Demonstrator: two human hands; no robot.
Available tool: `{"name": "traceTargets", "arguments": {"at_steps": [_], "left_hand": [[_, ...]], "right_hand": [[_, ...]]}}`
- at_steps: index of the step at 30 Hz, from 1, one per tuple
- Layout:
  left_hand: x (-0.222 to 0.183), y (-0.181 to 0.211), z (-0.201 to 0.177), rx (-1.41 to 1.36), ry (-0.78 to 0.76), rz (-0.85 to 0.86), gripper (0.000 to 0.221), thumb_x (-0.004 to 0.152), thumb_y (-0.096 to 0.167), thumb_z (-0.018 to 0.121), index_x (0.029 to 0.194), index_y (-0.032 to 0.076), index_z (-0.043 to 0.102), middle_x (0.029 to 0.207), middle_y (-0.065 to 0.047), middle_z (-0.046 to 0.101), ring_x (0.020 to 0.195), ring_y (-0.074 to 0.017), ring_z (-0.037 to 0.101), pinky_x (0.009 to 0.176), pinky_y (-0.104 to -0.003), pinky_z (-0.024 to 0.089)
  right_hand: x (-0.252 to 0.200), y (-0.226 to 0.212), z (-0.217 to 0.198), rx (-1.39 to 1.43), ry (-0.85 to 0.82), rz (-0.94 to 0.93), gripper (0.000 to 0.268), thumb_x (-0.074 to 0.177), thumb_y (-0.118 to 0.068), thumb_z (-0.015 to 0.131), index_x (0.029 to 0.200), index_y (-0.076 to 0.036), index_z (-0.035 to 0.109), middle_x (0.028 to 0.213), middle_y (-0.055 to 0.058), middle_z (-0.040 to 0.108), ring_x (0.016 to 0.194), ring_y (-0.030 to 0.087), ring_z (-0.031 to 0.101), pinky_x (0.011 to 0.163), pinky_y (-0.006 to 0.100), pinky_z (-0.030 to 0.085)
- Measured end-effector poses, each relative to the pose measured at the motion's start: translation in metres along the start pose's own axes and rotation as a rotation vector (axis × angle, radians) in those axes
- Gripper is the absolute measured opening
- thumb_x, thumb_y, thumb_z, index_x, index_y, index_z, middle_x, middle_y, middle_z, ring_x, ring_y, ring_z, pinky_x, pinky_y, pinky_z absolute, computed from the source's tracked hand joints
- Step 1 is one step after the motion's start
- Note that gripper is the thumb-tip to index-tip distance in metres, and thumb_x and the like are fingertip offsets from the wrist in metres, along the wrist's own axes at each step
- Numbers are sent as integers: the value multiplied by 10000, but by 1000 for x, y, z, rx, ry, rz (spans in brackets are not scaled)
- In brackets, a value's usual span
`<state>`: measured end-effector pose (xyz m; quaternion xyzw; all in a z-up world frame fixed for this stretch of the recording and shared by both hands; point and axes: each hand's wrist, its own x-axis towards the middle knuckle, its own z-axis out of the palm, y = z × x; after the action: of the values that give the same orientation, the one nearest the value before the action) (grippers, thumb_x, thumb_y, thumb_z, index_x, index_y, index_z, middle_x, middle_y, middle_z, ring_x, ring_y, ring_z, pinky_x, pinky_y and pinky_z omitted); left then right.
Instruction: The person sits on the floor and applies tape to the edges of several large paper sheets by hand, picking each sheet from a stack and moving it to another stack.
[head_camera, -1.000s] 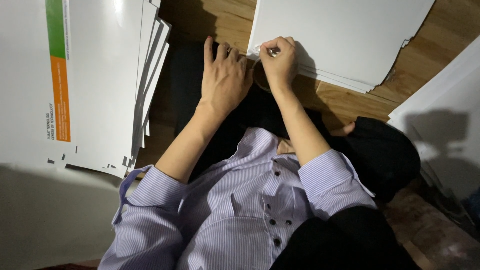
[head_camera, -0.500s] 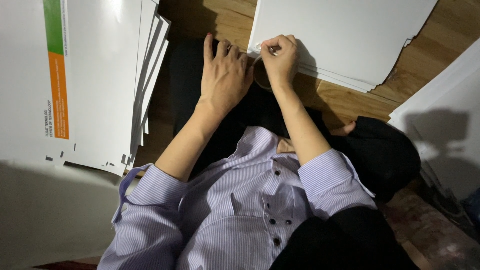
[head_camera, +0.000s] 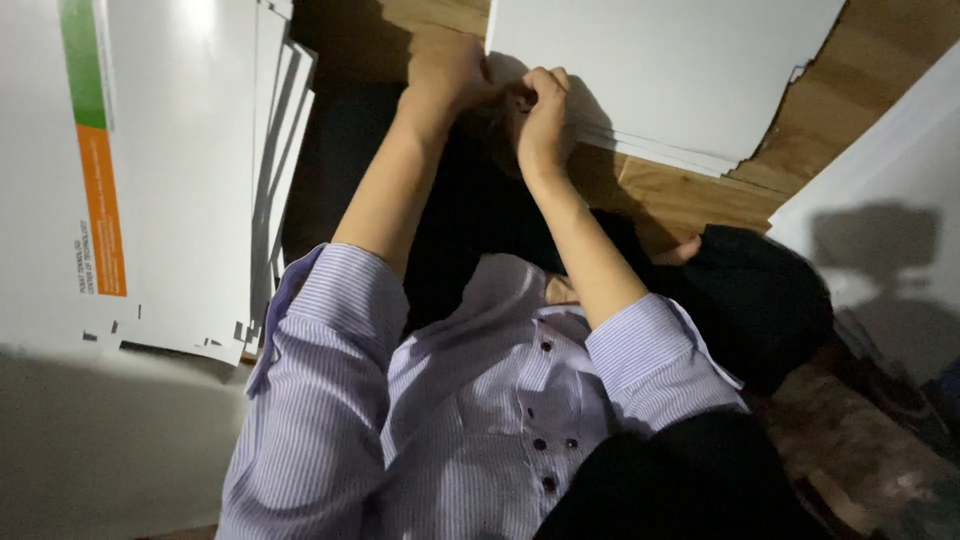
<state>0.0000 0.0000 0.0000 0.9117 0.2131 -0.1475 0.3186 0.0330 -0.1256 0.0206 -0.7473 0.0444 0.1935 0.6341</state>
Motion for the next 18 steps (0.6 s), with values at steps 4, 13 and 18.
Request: {"name": "traceTargets", "arguments": {"at_steps": [4, 13, 18], "left_hand": [[-3, 4, -10, -116, -180, -120, 323, 662, 462, 656, 805, 172, 654, 712, -62, 617, 679, -282, 588, 593, -375, 454], [3, -8, 7, 92, -24, -155, 361, 704, 466, 724, 794, 121, 663, 695, -108, 632, 666, -323, 632, 532, -412, 504], [-2, -8, 1, 155, 63, 13, 307, 746, 455, 678, 842, 164, 665, 717, -88, 641, 671, -331, 628, 500, -447, 485]], "right_hand": [[-8, -10, -11, -611, -127, -553, 171, 668, -26, 624, 590, -109, 497, 682, 4, 423, 625, 144, 441, 531, 256, 335], [0, 6, -11, -582, -116, -441, 175, 702, 23, 606, 668, -135, 539, 711, 1, 489, 670, 127, 425, 561, 227, 312], [-3, -4, -14, -729, -120, -454, 119, 681, -97, 614, 761, -170, 564, 776, 27, 531, 642, 277, 568, 523, 394, 391]]}}
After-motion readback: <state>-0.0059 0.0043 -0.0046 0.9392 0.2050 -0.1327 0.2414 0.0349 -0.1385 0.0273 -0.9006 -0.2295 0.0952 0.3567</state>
